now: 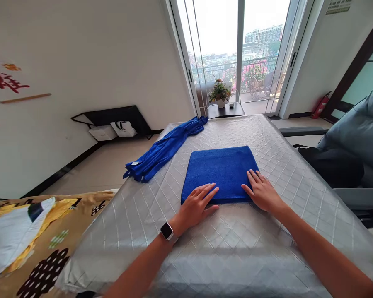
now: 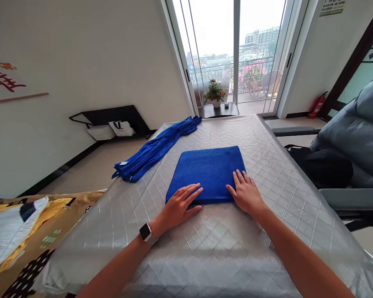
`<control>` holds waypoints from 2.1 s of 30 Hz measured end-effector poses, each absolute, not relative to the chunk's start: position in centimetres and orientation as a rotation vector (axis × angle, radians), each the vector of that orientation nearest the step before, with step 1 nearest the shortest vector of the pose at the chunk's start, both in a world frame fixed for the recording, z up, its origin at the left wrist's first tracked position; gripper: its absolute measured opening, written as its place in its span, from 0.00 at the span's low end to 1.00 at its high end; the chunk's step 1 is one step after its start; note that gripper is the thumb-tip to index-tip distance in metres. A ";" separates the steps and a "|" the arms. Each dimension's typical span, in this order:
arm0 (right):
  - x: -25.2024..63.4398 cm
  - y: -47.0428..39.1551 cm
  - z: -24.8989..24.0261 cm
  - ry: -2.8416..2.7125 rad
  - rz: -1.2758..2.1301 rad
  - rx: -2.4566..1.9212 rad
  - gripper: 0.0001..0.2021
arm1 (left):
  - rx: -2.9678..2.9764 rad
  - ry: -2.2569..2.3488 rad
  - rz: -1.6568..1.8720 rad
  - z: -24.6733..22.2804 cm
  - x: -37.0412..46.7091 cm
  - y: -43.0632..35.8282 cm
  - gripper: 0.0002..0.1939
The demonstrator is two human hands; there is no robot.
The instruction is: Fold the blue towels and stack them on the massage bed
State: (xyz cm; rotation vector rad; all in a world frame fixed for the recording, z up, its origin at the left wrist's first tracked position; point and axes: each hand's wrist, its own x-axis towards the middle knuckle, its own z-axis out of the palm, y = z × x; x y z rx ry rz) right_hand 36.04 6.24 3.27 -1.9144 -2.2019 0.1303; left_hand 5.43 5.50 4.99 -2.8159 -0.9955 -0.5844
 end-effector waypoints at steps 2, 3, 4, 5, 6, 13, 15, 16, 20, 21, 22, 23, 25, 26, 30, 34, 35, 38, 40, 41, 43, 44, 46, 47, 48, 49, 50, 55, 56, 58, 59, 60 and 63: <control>35.9 6.4 2.6 -2.230 0.211 -2.004 0.39 | -2.842 -0.962 -0.486 4.9 6.0 5.4 0.30; 35.8 6.5 2.4 -2.242 0.242 -2.021 0.39 | -2.859 -0.954 -0.448 4.7 6.2 5.5 0.29; 35.7 6.5 2.4 -2.245 0.262 -2.033 0.39 | -2.876 -0.950 -0.423 4.5 6.3 5.5 0.28; 35.7 6.5 2.4 -2.235 0.271 -2.047 0.39 | -2.892 -0.949 -0.411 4.3 6.3 5.6 0.27; 35.6 6.5 2.6 -2.214 0.275 -2.064 0.39 | -2.905 -0.949 -0.410 4.0 6.3 5.7 0.27; 35.8 7.2 2.6 -2.138 0.319 -2.088 0.38 | -2.917 -0.969 -0.430 5.2 6.7 5.5 0.20; 35.7 7.3 2.3 -2.149 0.285 -2.085 0.37 | -2.906 -0.996 -0.442 6.3 8.1 5.7 0.18; 35.7 7.3 2.2 -2.151 0.264 -2.082 0.37 | -2.904 -1.011 -0.466 6.7 9.2 5.9 0.18; 35.8 7.1 2.0 -2.158 0.204 -2.068 0.36 | -2.914 -1.004 -0.576 6.6 15.7 8.1 0.19; 35.8 7.1 2.0 -2.168 0.196 -2.065 0.34 | -2.904 -1.009 -0.566 6.2 17.4 8.8 0.20; 35.9 7.0 2.0 -2.181 0.190 -2.062 0.33 | -2.887 -1.031 -0.530 5.7 18.9 9.4 0.22; 36.0 7.0 2.0 -2.196 0.184 -2.055 0.33 | -2.871 -1.061 -0.475 5.2 20.2 10.0 0.24; 36.0 6.9 2.0 -2.215 0.181 -2.043 0.32 | -2.844 -1.148 -0.356 4.2 21.8 10.7 0.27; 36.0 6.9 2.1 -2.216 0.185 -2.044 0.32 | -2.838 -1.191 -0.315 3.9 22.0 10.8 0.28; 35.9 6.8 2.5 -2.185 0.213 -2.087 0.34 | -2.827 -1.323 -0.289 3.5 19.2 10.7 0.34; 35.7 6.8 2.9 -2.166 0.238 -2.119 0.37 | -2.735 -1.540 -0.216 3.3 12.5 10.3 0.37; 35.7 6.8 2.9 -2.167 0.246 -2.119 0.37 | -2.690 -1.605 -0.208 3.1 10.6 10.1 0.37; 35.8 7.0 2.7 -2.180 0.255 -2.109 0.37 | -2.531 -1.743 -0.256 2.0 5.4 9.1 0.38; 35.9 7.1 2.4 -2.186 0.256 -2.112 0.37 | -2.455 -1.782 -0.305 1.1 3.0 8.2 0.40; 36.0 7.1 2.3 -2.187 0.259 -2.113 0.38 | -2.435 -1.788 -0.330 0.7 2.2 7.7 0.41; 36.2 7.2 2.1 -2.190 0.269 -2.119 0.38 | -2.414 -1.783 -0.390 0.0 1.4 6.9 0.42; 36.3 7.3 2.1 -2.196 0.277 -2.123 0.38 | -2.406 -1.776 -0.424 -0.3 1.3 6.6 0.42; 36.6 7.6 2.4 -2.228 0.301 -2.139 0.38 | -2.389 -1.763 -0.485 -0.6 1.4 6.4 0.42; 36.7 7.9 2.7 -2.249 0.313 -2.151 0.38 | -2.381 -1.760 -0.506 -0.6 1.6 6.3 0.42; 36.8 8.3 3.1 -2.269 0.322 -2.163 0.38 | -2.374 -1.760 -0.520 -0.6 1.8 6.3 0.42; 36.8 8.8 3.6 -2.284 0.327 -2.172 0.38 | -2.369 -1.761 -0.529 -0.6 2.0 6.3 0.42; 36.8 9.5 4.1 -2.293 0.327 -2.173 0.38 | -2.368 -1.765 -0.531 -0.5 2.2 6.4 0.42; 36.2 13.6 5.1 -2.201 0.271 -2.115 0.37 | -2.380 -1.801 -0.490 -0.2 1.9 6.1 0.43; 36.0 14.3 4.8 -2.166 0.269 -2.117 0.37 | -2.386 -1.803 -0.475 0.0 1.7 6.1 0.43; 35.8 15.2 3.8 -2.117 0.271 -2.126 0.36 | -2.390 -1.793 -0.453 0.5 1.4 6.1 0.43; 35.7 15.4 3.3 -2.105 0.265 -2.124 0.36 | -2.381 -1.783 -0.455 0.9 1.5 6.3 0.42; 35.7 15.6 2.7 -2.097 0.252 -2.114 0.36 | -2.367 -1.770 -0.469 1.4 1.9 6.6 0.41; 35.9 15.7 1.6 -2.088 0.219 -2.069 0.36 | -2.360 -1.710 -0.546 3.2 5.6 8.4 0.38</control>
